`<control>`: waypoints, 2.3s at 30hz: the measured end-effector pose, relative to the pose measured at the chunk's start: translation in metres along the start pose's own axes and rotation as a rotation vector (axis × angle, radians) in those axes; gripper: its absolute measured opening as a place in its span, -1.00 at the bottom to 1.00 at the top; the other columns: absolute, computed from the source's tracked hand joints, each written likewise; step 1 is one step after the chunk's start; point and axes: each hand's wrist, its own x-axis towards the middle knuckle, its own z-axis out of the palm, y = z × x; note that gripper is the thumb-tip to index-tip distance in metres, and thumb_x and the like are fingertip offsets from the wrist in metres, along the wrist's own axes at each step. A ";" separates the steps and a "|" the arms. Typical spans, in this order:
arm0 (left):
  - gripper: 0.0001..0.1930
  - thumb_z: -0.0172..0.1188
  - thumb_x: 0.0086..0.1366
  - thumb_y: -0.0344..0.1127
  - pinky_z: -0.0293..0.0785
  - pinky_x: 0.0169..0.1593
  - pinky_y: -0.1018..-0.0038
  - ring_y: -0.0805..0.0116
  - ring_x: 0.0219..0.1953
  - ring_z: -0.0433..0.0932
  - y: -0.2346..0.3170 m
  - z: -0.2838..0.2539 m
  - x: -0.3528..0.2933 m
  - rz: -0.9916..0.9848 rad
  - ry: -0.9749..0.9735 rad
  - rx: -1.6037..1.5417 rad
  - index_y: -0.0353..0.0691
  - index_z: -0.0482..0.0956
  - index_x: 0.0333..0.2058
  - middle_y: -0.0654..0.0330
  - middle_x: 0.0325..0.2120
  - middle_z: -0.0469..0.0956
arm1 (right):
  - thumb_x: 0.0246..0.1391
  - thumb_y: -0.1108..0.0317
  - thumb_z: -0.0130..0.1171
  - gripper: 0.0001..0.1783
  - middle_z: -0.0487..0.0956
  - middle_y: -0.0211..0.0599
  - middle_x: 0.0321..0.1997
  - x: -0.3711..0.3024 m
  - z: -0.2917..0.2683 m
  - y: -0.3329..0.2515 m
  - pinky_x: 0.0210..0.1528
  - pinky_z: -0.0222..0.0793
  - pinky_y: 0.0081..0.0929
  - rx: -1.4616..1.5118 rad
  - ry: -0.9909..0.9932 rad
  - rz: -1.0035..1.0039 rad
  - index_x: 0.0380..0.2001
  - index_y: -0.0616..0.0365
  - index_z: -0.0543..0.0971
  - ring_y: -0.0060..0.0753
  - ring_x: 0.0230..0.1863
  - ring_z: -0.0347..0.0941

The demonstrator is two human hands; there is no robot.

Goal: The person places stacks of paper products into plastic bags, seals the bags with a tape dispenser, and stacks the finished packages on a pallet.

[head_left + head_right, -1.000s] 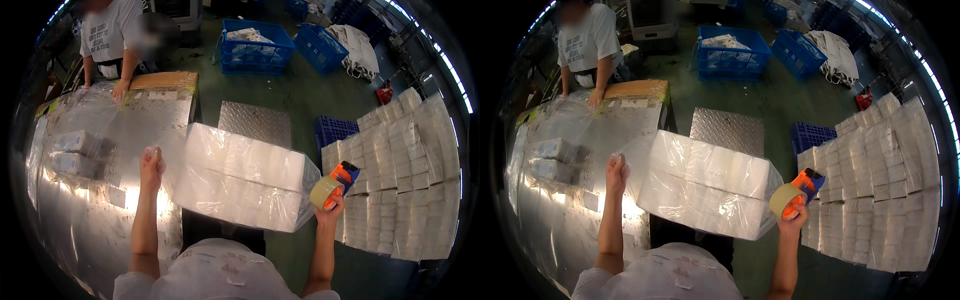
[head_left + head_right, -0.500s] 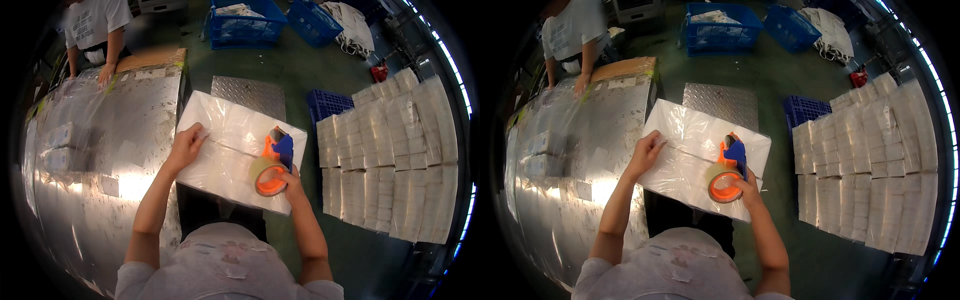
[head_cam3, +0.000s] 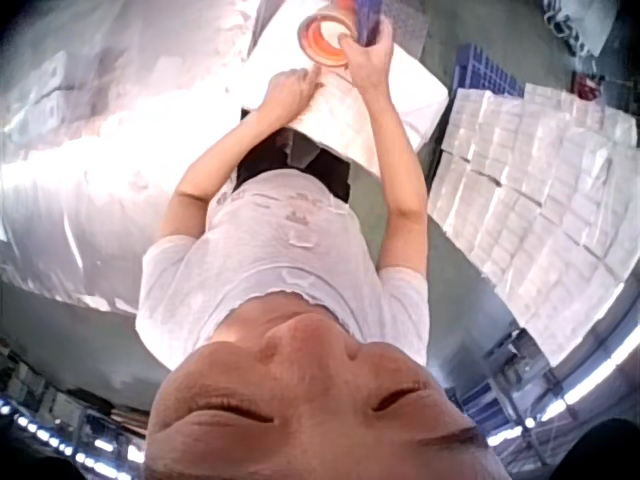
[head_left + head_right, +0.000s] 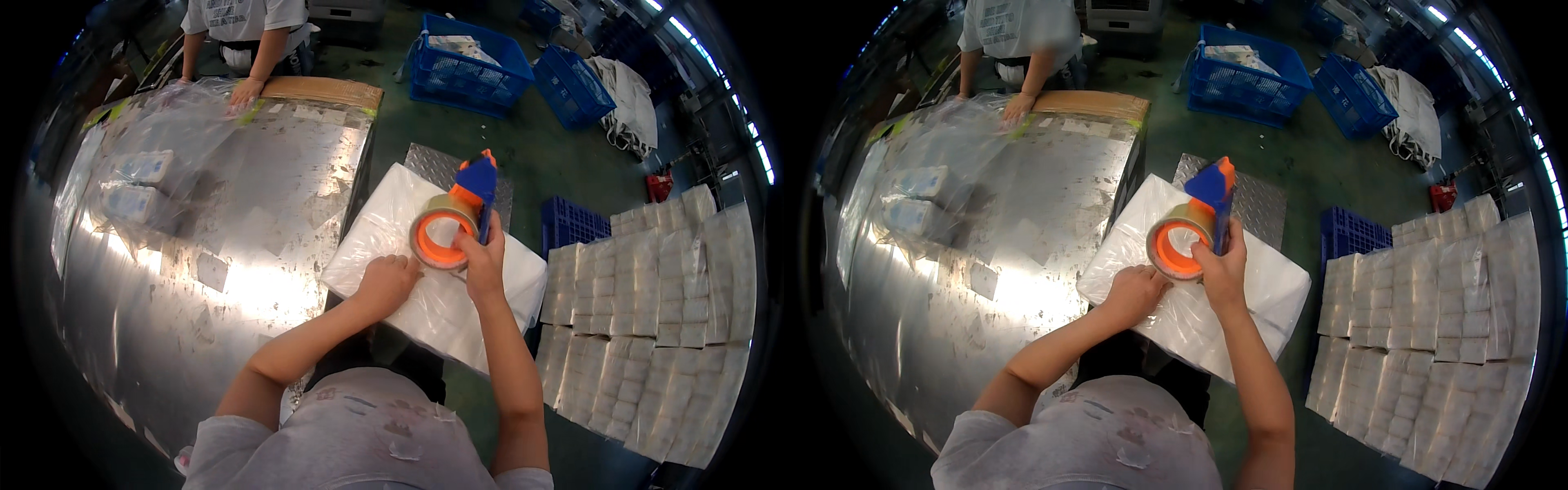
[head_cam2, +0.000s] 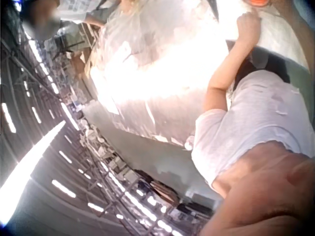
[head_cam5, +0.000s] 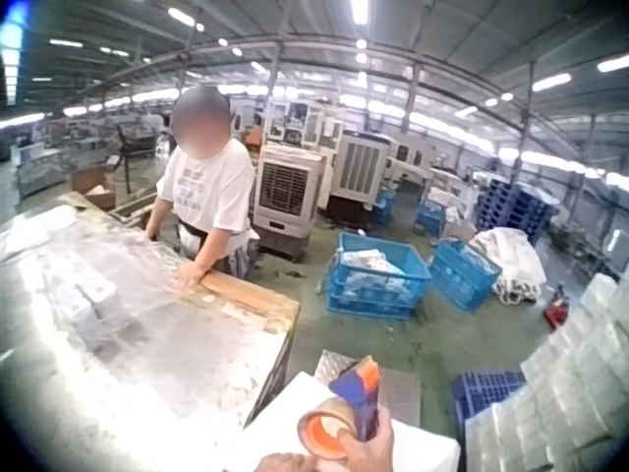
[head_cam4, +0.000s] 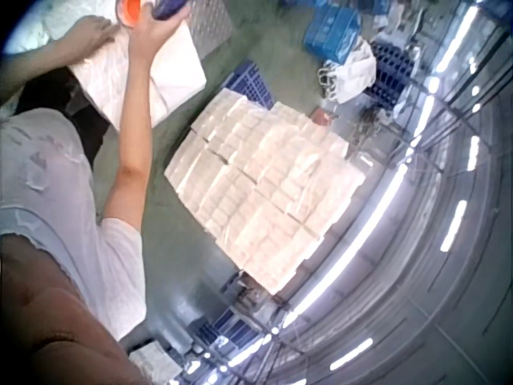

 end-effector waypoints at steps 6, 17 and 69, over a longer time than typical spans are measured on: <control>-0.78 0.13 0.12 -0.23 0.37 -0.41 0.31 0.17 -0.48 0.51 0.001 -0.025 -0.008 -0.070 -0.041 -0.353 -0.28 0.53 -0.36 0.09 -0.55 0.51 | -0.22 0.10 0.32 -0.41 0.46 -0.07 -0.24 0.026 0.038 0.029 -0.21 0.34 -0.23 -0.824 -0.021 -0.256 -0.18 0.19 0.32 -0.02 -0.23 0.44; -0.43 -0.14 0.27 0.19 0.32 -0.48 0.63 0.54 -0.55 0.37 -0.109 -0.093 0.087 -0.722 -0.136 -1.276 -0.28 0.53 -0.40 0.24 -0.54 0.48 | -0.14 0.02 0.26 -0.36 0.43 -0.06 -0.22 0.018 0.049 0.025 -0.24 0.37 -0.20 -1.036 -0.175 -0.335 -0.12 0.23 0.29 0.02 -0.23 0.43; -0.62 0.14 0.12 0.07 0.03 -0.68 0.66 0.66 -0.76 0.18 -0.147 -0.029 0.082 -0.567 -0.143 -1.360 -0.09 0.50 -0.67 0.45 -0.77 0.32 | -0.21 -0.02 0.25 -0.26 0.43 0.02 -0.18 0.024 0.056 0.005 -0.20 0.35 -0.13 -1.188 -0.325 -0.341 -0.03 0.22 0.27 0.09 -0.20 0.43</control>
